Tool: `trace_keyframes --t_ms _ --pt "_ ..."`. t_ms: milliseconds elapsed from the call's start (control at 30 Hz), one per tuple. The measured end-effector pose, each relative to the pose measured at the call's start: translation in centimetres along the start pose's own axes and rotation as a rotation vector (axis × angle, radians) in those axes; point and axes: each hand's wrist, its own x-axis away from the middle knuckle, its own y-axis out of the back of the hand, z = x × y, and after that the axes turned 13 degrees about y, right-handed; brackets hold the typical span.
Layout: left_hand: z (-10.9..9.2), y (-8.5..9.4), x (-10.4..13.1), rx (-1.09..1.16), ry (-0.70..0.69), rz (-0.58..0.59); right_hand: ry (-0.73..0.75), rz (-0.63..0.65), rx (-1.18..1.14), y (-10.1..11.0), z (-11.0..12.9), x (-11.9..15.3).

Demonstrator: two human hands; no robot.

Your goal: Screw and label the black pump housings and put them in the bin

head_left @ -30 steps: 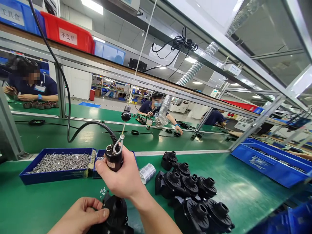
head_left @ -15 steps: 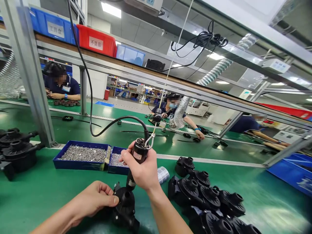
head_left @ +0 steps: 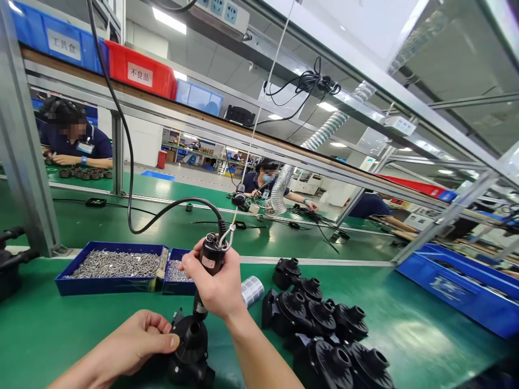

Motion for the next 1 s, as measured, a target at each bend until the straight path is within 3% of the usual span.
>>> trace_keyframes --t_ms 167,333,567,800,1000 --pt "0.3 0.5 -0.3 0.014 -0.007 0.089 -0.067 0.000 -0.025 0.1 0.5 0.0" --pt "-1.9 -0.2 1.7 0.031 0.020 0.088 -0.072 -0.013 -0.055 0.8 0.4 -0.2" --pt "-2.4 -2.8 3.5 0.027 0.071 0.067 0.137 0.002 -0.239 2.3 2.1 0.2" --pt "-2.0 -3.6 3.9 0.042 0.097 0.023 0.012 0.235 -0.516 1.6 0.9 0.8" --pt "-2.9 -3.7 4.4 0.038 0.114 0.009 0.001 0.255 -0.550 1.3 0.6 1.0"
